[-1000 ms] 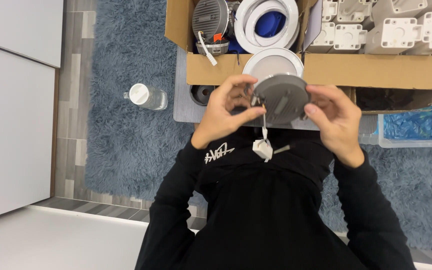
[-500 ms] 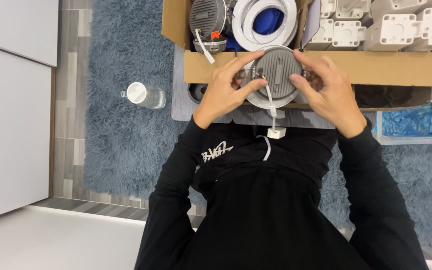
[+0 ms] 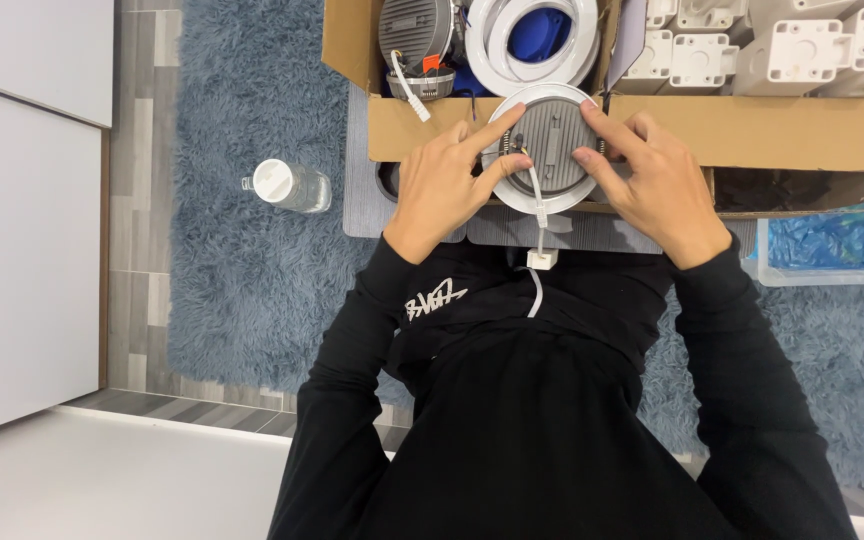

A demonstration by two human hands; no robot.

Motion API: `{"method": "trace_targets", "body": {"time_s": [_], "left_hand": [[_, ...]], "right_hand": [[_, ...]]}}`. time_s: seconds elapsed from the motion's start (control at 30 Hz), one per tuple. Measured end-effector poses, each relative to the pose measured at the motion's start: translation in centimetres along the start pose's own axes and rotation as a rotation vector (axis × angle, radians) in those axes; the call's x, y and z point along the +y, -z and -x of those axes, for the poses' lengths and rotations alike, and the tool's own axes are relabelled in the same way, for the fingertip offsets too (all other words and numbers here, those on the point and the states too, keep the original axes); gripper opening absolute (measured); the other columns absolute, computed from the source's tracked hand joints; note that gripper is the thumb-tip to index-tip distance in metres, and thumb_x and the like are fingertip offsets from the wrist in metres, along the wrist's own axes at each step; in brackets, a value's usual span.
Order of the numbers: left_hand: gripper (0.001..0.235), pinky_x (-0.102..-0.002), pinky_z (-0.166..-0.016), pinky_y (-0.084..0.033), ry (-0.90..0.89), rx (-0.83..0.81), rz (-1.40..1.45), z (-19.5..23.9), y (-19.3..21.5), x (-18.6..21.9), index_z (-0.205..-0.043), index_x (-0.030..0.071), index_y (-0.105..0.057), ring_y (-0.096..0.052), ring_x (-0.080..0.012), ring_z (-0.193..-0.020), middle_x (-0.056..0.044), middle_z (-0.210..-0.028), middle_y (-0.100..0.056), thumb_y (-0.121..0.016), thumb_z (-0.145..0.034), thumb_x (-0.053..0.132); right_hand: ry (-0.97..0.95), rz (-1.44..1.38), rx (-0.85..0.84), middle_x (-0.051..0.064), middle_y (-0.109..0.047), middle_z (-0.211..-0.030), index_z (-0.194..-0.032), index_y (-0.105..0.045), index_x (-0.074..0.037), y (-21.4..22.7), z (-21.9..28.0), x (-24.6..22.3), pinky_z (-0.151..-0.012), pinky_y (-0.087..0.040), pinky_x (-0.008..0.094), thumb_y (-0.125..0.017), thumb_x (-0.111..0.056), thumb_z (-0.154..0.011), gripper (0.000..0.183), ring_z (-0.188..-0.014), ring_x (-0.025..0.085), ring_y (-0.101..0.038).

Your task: Assembling recessed LED light fixtures by combining the housing, LED module, and trim components.

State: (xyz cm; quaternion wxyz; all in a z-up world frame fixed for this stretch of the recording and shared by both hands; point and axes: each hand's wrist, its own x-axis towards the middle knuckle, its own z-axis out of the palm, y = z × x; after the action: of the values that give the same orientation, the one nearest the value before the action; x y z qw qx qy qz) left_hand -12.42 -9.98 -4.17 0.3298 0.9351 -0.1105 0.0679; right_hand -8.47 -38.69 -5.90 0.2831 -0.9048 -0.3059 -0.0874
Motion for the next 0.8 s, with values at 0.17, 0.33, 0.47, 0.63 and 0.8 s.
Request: {"method": "trace_targets", "body": {"time_s": [0.17,0.33,0.47,0.63,0.8], "left_hand": [[0.051,-0.043,-0.065,-0.055,0.024,0.006,-0.031,0.3,-1.0,-0.7,-0.156,0.047,-0.061,-0.070,-0.0310,-0.071,-0.001,-0.080,-0.052,-0.066,-0.109,0.064],[0.051,-0.041,-0.065,-0.055,0.033,0.028,-0.035,0.5,-1.5,-1.0,-0.156,0.046,-0.062,-0.070,-0.0298,-0.072,0.000,-0.082,-0.053,-0.066,-0.109,0.065],[0.059,-0.043,-0.059,-0.050,0.110,-0.013,-0.185,0.3,-2.0,-0.7,-0.157,0.047,-0.057,-0.061,-0.0200,-0.075,0.002,-0.088,-0.052,-0.058,-0.104,0.073],[0.076,-0.041,-0.048,-0.047,0.104,0.070,-0.327,0.3,-2.2,-0.9,-0.157,0.039,-0.059,-0.063,-0.0226,-0.066,0.000,-0.085,-0.061,-0.052,-0.097,0.086],[0.060,-0.032,-0.045,-0.042,-0.106,0.186,-0.332,0.4,-0.9,0.2,-0.140,0.023,-0.068,-0.061,-0.0148,-0.062,0.000,-0.088,-0.067,-0.063,-0.103,0.070]], "right_hand": [[0.015,0.060,0.004,0.013,-0.061,-0.089,-0.158,-0.075,-0.017,-0.6,0.3,0.6,-0.071,-0.056,0.054,-0.071,-0.035,-0.121,0.041,-0.093,0.045,-0.075],[0.021,0.122,0.026,0.010,-0.062,-0.090,-0.157,-0.076,-0.021,-1.3,0.5,1.0,-0.072,-0.056,0.051,-0.071,-0.040,-0.121,0.042,-0.095,0.041,-0.076],[0.052,0.145,-0.002,0.008,-0.059,-0.096,-0.162,-0.070,-0.013,-1.4,0.5,1.0,-0.063,-0.049,0.042,-0.076,-0.034,-0.119,0.048,-0.079,0.026,-0.058],[0.066,0.127,0.023,0.008,-0.059,-0.096,-0.160,-0.071,-0.012,-1.7,0.6,1.2,-0.068,-0.050,0.042,-0.079,-0.033,-0.118,0.048,-0.080,0.027,-0.058],[0.046,0.113,0.004,0.008,-0.058,-0.097,-0.161,-0.070,-0.012,-1.5,0.5,1.1,-0.067,-0.049,0.043,-0.077,-0.036,-0.118,0.049,-0.080,0.027,-0.057]]}}
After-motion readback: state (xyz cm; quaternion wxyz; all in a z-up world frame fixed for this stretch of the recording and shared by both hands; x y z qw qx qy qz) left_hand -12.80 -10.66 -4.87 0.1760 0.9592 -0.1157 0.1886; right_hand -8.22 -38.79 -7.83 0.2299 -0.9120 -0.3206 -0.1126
